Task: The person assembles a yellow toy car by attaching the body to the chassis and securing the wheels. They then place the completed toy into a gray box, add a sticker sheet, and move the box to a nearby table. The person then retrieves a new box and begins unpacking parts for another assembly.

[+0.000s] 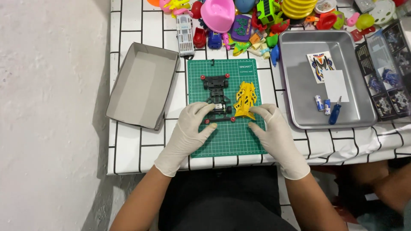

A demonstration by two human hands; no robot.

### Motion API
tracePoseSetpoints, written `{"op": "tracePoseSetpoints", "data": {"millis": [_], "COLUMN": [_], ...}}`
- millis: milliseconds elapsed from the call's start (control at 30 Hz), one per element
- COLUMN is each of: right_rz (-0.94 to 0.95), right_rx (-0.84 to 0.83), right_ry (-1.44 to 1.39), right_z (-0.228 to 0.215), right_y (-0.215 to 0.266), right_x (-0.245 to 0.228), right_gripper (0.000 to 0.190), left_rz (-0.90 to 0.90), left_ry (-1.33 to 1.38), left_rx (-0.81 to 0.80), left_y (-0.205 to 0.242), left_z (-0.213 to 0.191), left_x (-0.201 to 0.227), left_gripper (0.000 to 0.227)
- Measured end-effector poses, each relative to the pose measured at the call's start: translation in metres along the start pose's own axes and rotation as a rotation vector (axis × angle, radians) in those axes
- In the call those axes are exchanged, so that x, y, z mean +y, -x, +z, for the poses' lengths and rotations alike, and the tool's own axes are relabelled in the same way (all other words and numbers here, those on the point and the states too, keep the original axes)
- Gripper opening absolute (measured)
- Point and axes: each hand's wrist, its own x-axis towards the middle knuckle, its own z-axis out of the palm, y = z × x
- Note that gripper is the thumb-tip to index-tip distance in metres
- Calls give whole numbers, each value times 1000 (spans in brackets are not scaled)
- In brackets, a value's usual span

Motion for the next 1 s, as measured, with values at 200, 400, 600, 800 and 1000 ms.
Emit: {"op": "tracePoseSetpoints", "data": {"millis": [200, 400, 600, 800, 1000], "right_rz": [-4, -130, -170, -311, -468], "right_rx": [-19, 142, 227, 270, 240], "right_ry": [202, 176, 25, -74, -41], "right_z": [25, 34, 29, 26, 28], "right_y": [-19, -19, -7, 19, 27], "right_x": [8, 29, 33, 37, 12], "right_gripper": [35, 22, 20, 25, 28], "left_rz": [-25, 13, 51, -2, -30], "left_ry": [-298, -337, -315, -276, -66], "left_rx": [-77, -29, -4, -36, 81], "left_y": [-11, -11, -5, 8, 15], "left_z": [11, 27, 31, 31, 15], "left_x": [8, -6, -1, 22, 39], "left_gripper": [73, 79, 74, 70, 60]}}
